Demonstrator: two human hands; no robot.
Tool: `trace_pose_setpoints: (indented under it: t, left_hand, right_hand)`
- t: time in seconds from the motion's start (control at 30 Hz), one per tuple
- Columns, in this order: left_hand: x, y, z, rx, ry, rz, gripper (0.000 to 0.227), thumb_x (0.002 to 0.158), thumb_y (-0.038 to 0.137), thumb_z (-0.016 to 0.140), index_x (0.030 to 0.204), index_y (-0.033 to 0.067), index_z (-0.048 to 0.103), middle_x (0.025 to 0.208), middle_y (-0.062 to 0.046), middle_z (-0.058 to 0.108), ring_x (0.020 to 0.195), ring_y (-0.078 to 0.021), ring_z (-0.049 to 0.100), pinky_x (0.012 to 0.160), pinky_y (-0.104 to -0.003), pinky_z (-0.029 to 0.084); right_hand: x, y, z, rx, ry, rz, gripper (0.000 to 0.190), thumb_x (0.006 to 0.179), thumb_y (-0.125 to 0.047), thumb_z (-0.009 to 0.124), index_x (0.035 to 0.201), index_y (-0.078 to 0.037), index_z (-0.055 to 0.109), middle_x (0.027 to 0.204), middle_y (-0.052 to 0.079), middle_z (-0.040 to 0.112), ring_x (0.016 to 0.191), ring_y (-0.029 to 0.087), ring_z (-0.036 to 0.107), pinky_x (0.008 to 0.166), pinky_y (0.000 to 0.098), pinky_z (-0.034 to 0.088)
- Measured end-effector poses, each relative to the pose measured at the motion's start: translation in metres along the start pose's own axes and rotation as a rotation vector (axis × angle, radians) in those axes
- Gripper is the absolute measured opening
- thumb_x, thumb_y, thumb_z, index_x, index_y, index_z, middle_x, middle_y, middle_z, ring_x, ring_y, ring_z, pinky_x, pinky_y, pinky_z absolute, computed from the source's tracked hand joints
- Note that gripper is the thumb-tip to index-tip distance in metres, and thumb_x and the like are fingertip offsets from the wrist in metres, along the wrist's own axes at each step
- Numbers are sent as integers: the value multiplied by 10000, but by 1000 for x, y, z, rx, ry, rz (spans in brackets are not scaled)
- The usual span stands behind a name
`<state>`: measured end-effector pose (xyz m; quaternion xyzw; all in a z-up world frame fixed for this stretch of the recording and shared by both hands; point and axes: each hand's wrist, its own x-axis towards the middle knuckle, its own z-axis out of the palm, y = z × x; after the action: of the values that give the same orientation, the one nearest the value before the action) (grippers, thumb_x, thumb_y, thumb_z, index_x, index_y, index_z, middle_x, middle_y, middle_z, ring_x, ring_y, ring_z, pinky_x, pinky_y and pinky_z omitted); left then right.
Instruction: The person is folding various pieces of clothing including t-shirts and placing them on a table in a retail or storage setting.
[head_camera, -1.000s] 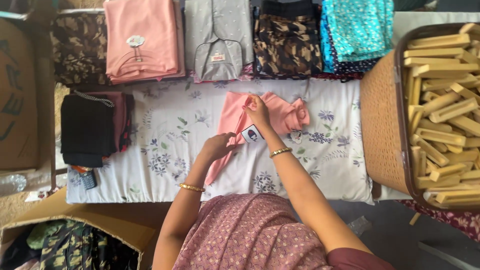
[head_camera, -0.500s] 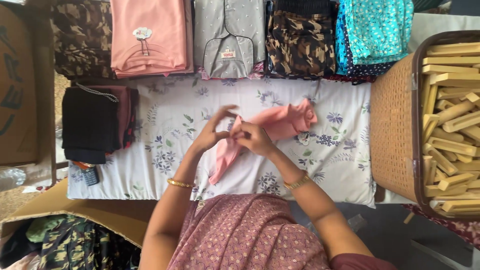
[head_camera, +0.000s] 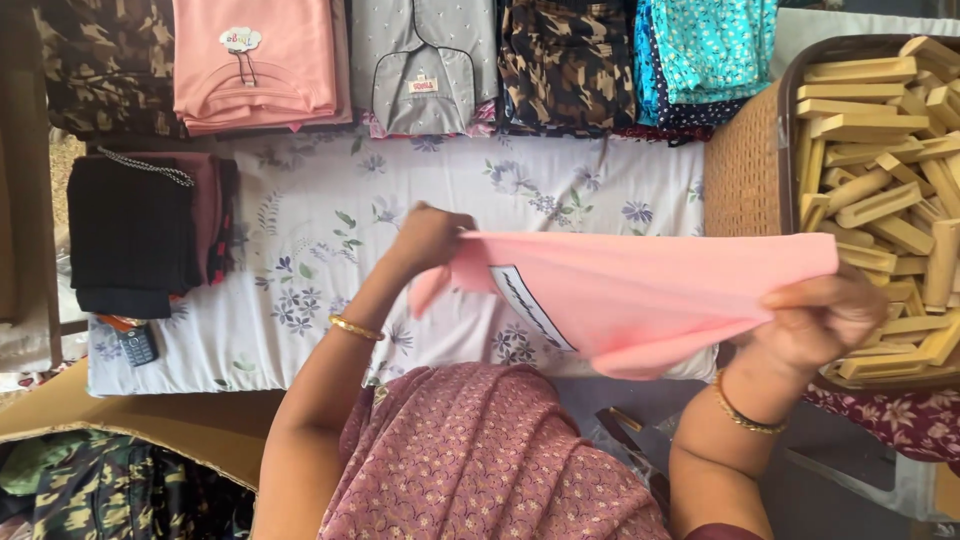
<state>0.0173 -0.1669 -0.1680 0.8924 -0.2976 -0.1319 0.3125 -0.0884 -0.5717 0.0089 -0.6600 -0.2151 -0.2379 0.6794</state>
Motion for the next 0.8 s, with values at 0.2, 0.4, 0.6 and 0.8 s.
trace_pose_setpoints:
  t: [0.2, 0.4, 0.6, 0.8]
  left_hand:
    - [-32, -27, -29, 281, 642, -146, 104, 744, 113, 713, 821, 177, 742, 946, -42, 644, 991, -268, 583, 860, -439, 430]
    - [-60, -10, -109, 118, 903, -158, 30, 808, 72, 737, 823, 95, 725, 855, -61, 649, 925, -312, 619, 863, -426, 434]
    - [-103, 31, -162, -286, 978, 23, 288, 791, -72, 543, 1000, -12, 732, 1005, -76, 729, 956, -165, 694, 877, -278, 520]
    - [-70, -71, -151, -331, 973, -91, 93, 945, -48, 621, 953, -8, 704, 833, -55, 664, 807, -82, 561, 733, -269, 472]
  right_hand:
    - [-23, 18, -43, -47, 249, -12, 145, 767, 72, 652, 875, 18, 733, 903, 148, 722, 785, 188, 667, 808, 245, 525]
    - [-29, 58, -57, -78, 339, 82, 160, 887, 157, 675, 993, 65, 752, 932, 141, 732, 806, 163, 676, 798, 227, 505]
    - [-34, 85, -60, -139, 291, 173, 169, 973, 188, 703, 1063, 54, 753, 1017, 102, 732, 900, 134, 680, 866, 231, 534]
    - [-3, 190, -41, -387, 229, 513, 234, 912, 129, 653, 1063, -3, 774, 981, 97, 769, 817, 115, 750, 644, 213, 611]
